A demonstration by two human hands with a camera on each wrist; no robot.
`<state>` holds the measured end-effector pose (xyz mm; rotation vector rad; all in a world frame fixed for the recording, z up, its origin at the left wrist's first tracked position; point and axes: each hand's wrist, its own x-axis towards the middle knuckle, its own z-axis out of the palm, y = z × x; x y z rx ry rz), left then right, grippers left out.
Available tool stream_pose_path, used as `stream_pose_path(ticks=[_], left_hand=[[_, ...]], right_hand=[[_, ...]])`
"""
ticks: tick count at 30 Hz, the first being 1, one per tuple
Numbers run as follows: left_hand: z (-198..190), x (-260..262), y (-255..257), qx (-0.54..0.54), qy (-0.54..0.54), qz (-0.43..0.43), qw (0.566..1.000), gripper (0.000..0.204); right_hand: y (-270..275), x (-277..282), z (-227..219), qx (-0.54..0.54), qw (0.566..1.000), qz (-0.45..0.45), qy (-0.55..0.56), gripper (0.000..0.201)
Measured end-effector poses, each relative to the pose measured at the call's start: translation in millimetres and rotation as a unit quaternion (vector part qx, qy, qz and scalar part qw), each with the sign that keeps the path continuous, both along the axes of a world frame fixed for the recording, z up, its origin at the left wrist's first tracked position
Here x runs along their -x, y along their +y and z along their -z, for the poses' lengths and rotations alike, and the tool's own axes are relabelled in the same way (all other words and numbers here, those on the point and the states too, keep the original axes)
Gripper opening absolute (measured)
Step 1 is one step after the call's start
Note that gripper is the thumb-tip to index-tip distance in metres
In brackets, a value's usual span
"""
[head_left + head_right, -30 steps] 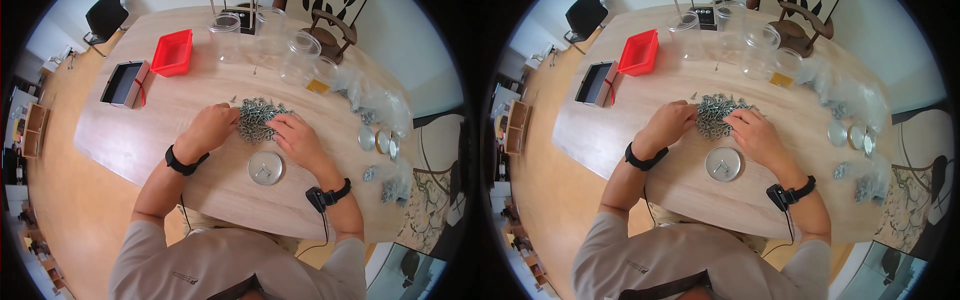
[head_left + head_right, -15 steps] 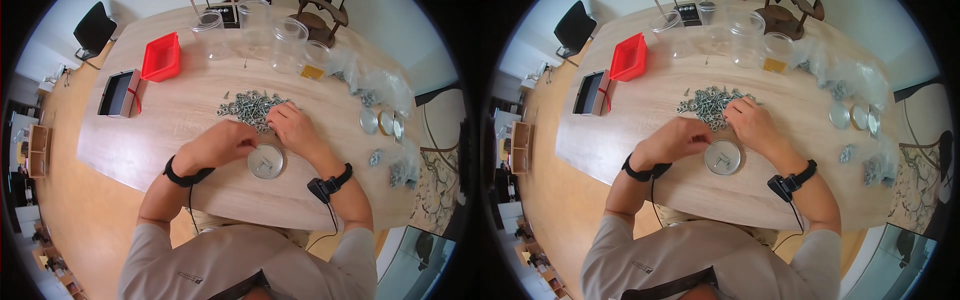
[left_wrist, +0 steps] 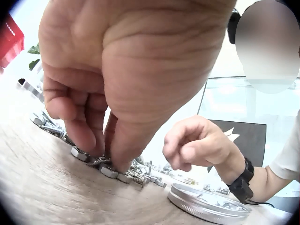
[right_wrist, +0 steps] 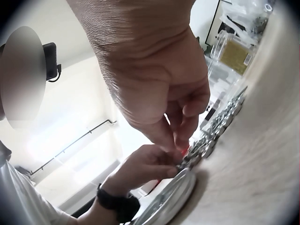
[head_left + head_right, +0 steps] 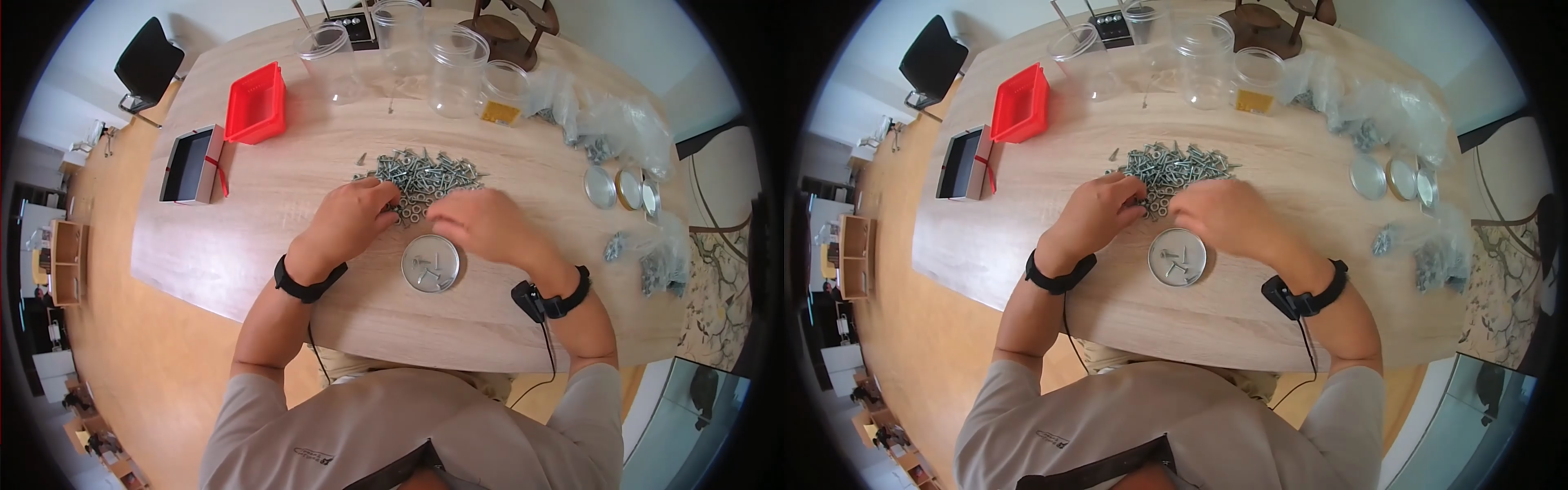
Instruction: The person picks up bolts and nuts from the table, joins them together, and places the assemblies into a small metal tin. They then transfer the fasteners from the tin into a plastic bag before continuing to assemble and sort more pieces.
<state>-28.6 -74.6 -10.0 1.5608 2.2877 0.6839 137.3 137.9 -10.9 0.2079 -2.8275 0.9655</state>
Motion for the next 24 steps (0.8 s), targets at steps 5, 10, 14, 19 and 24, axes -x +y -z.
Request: stream_pose_path(ticks=[5,10,14,19,24], left_hand=[[4,-2,2,-0.019,0.044,0.004,0.999,0.015],[10,-1,5,-0.051,0.057,-0.008,0.997,0.013],[3,-1,5,-0.086,0.039,-0.059,0.994,0.014],[-18,-10,2,-0.056,-0.150,0.078,0.984,0.015],[-23,-19,3,0.053,-0.210,0.155,0.964,0.015]], right_hand=[[26,5,10,-0.055,0.995,0.084,0.012,0.016],[17,9,12,-0.029,0.998,0.054,0.035,0.015],[17,11,24,-0.032,0.997,0.058,0.043,0.019],[20,11,30,-0.006,0.997,0.072,0.043,0.020],[18,12,22,0.085,0.991,0.100,0.023,0.016]])
